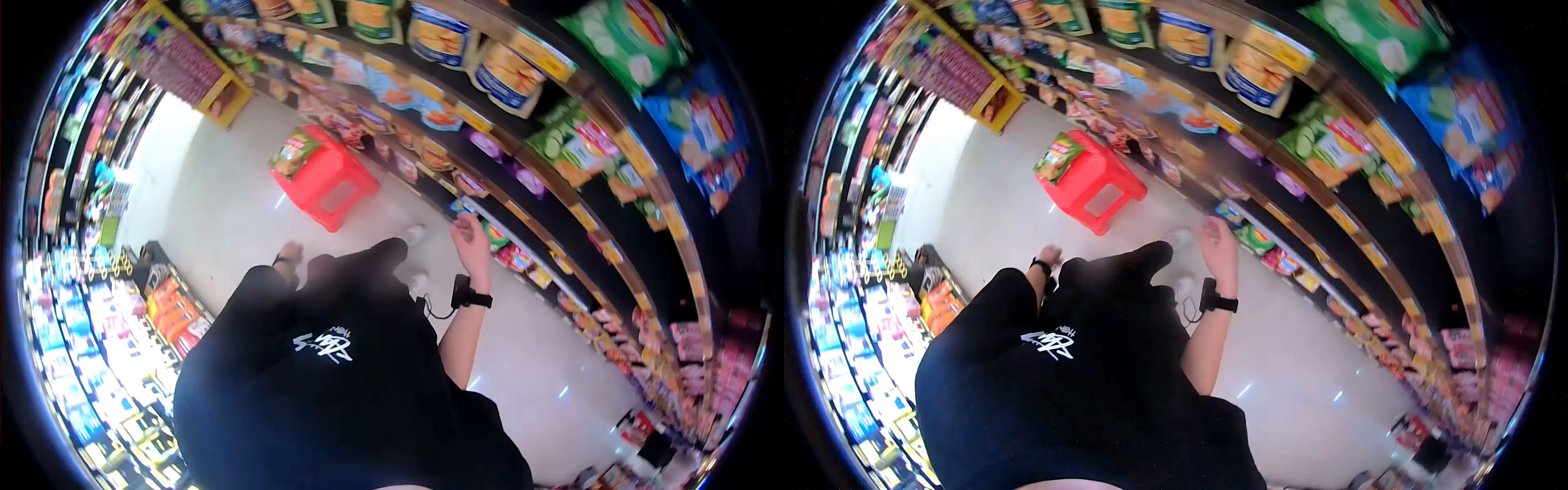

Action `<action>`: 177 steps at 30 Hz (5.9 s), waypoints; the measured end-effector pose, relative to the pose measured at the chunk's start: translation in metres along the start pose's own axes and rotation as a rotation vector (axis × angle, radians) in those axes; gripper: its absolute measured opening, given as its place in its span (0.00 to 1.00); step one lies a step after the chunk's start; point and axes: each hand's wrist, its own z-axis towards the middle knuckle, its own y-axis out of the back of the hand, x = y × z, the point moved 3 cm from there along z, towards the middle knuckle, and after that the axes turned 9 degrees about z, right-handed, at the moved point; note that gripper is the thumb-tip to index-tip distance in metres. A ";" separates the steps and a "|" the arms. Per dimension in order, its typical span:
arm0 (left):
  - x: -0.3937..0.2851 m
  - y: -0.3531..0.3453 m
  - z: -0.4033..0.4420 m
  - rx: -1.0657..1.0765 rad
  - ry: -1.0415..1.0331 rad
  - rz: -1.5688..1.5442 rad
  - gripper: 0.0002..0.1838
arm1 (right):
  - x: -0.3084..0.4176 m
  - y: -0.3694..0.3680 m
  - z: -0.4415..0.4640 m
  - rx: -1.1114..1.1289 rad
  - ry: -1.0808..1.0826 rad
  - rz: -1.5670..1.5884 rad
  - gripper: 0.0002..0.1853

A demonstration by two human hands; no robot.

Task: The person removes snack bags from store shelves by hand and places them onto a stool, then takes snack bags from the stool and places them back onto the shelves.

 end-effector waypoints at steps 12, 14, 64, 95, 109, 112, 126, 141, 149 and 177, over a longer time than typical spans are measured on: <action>0.011 0.052 0.029 0.032 0.276 -0.764 0.14 | -0.015 -0.054 0.038 -0.103 -0.169 -0.242 0.14; 0.019 0.084 0.062 0.059 0.176 -0.841 0.15 | -0.015 -0.085 0.054 -0.044 -0.200 -0.305 0.14; -0.101 0.193 -0.023 -0.200 -0.954 -0.057 0.14 | 0.027 -0.208 -0.020 -0.548 -0.172 0.256 0.06; -0.391 0.114 -0.211 1.210 -1.005 -1.162 0.38 | 0.158 0.034 -0.284 -0.333 0.680 1.019 0.42; -0.474 0.225 -0.172 0.779 -1.184 -1.393 0.34 | 0.209 0.112 -0.198 -0.257 0.681 1.120 0.40; -0.504 0.245 -0.175 0.688 -1.219 -1.316 0.30 | 0.207 0.130 -0.180 -0.240 0.757 0.999 0.28; -0.711 0.264 -0.210 0.325 -1.192 -1.160 0.31 | 0.124 0.307 -0.104 -0.751 0.352 0.245 0.08; -0.805 0.267 -0.174 -0.171 -1.092 -1.126 0.23 | 0.113 0.401 0.002 -0.365 0.318 -0.032 0.26; -0.784 0.282 -0.157 -1.026 -0.944 -0.453 0.31 | 0.094 0.392 0.036 -0.329 0.376 -0.220 0.20; -0.402 0.130 -0.105 -0.650 -0.433 -0.824 0.15 | 0.111 0.192 -0.016 -0.089 0.029 -0.181 0.08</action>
